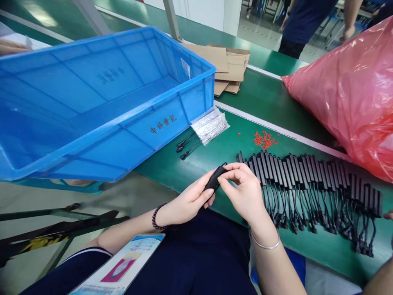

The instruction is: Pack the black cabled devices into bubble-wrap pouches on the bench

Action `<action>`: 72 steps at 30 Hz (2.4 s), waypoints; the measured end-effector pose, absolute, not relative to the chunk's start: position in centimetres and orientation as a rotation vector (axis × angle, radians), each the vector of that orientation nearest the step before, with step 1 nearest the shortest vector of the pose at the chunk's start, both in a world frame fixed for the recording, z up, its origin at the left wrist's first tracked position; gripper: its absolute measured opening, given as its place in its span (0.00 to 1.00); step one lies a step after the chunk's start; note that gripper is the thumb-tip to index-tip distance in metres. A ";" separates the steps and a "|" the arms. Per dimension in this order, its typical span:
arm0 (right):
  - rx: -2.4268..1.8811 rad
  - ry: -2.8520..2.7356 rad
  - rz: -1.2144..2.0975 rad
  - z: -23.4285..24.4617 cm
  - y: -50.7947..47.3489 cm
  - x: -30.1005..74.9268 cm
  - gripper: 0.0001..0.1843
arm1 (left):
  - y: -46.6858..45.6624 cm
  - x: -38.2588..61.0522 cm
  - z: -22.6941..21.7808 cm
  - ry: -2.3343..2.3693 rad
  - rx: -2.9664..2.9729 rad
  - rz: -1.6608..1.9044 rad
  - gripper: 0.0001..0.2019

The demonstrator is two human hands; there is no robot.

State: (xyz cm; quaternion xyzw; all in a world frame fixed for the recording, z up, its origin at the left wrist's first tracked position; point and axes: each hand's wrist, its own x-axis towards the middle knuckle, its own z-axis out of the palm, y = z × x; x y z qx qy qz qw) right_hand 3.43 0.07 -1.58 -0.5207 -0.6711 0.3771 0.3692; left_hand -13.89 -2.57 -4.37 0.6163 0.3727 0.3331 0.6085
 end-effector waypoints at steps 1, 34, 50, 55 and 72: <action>-1.340 -1.727 0.945 -1.5 0.0 3.4 0.03 | -2.6 -13.9 -4.4 0.860 1.433 0.779 0.28; -1.295 -1.758 0.822 -3.1 0.0 2.5 0.01 | -3.1 -13.4 -5.1 0.906 1.324 0.834 0.29; -1.347 -1.932 0.414 -3.3 -0.6 1.6 0.02 | -3.3 -12.8 -6.2 0.982 1.284 0.942 0.32; -1.363 -1.870 0.524 -3.2 -0.4 1.3 0.03 | -3.4 -12.8 -6.0 0.982 1.283 0.950 0.31; -1.338 -1.615 0.633 -3.8 0.1 1.0 0.09 | -3.1 -12.5 -5.8 0.985 1.314 0.919 0.31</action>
